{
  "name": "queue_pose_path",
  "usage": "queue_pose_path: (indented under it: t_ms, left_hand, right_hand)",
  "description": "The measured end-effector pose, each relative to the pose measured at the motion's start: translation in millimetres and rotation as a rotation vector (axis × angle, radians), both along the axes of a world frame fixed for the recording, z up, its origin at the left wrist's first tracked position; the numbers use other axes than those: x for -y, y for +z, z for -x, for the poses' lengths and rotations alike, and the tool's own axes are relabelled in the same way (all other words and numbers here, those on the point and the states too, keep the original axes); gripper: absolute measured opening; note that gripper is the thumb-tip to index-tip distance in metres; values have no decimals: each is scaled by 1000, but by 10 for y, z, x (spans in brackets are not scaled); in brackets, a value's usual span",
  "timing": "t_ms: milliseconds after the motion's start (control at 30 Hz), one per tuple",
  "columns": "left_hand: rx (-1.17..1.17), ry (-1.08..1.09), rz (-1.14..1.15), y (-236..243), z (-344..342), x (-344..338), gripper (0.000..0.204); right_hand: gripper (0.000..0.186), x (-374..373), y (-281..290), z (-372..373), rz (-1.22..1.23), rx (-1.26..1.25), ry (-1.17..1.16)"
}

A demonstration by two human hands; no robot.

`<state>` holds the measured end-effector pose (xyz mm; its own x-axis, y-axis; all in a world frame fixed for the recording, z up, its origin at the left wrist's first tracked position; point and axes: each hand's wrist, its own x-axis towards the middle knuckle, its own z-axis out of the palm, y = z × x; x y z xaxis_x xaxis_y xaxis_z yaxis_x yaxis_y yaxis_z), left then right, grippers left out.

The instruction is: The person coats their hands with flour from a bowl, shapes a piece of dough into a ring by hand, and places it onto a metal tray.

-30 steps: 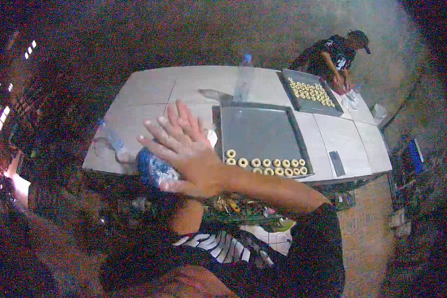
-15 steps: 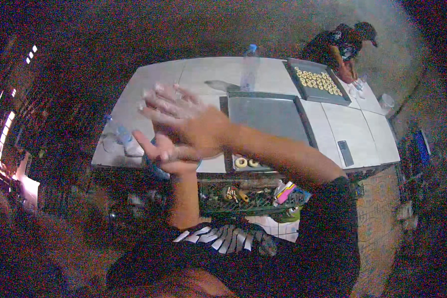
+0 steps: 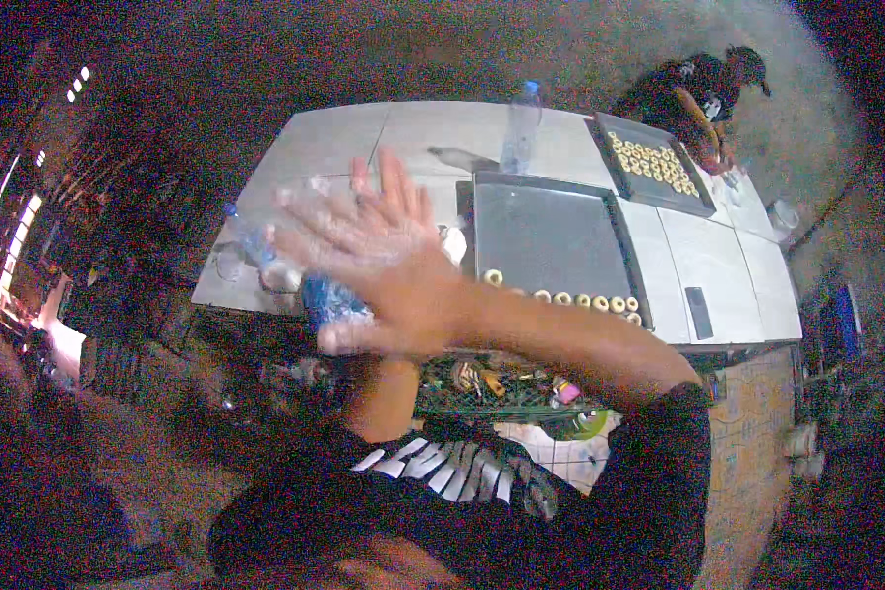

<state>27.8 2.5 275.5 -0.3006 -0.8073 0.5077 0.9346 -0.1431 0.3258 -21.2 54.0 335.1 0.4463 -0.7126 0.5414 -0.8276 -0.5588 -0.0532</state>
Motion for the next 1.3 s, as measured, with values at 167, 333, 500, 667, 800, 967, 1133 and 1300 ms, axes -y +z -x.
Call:
queue_pose_path:
  t_ms: [167, 333, 500, 667, 800, 967, 1133, 1300]
  left_hand:
    - [-187, -300, 48, -81, 68, 206, 88]
    - [-119, -92, -12, -125, 149, 68, 87]
    - [-278, -361, -36, 1, -14, 235, 84]
    - [-111, -157, 58, -186, 113, 51, 86]
    - [-232, -310, -116, 94, -13, 44, 86]
    - [-53, -19, 107, 127, 87, -28, 87]
    - [-93, -219, 35, 77, -117, -146, 93]
    - [-149, -83, -45, 348, -203, -149, 92]
  right_hand:
    - [104, 65, -198, 388, -15, 126, -54]
    - [101, 17, -106, 7, -40, 79, -10]
    - [99, 141, -289, 423, 12, 143, -96]
    - [99, 34, 18, 92, 101, -103, -151]
    - [107, 188, -126, 366, -2, 143, -192]
    - [106, -68, -105, -28, 56, -32, 83]
    - [104, 34, -7, 363, 98, 206, -103]
    - [109, -167, 0, -20, 163, 38, 85]
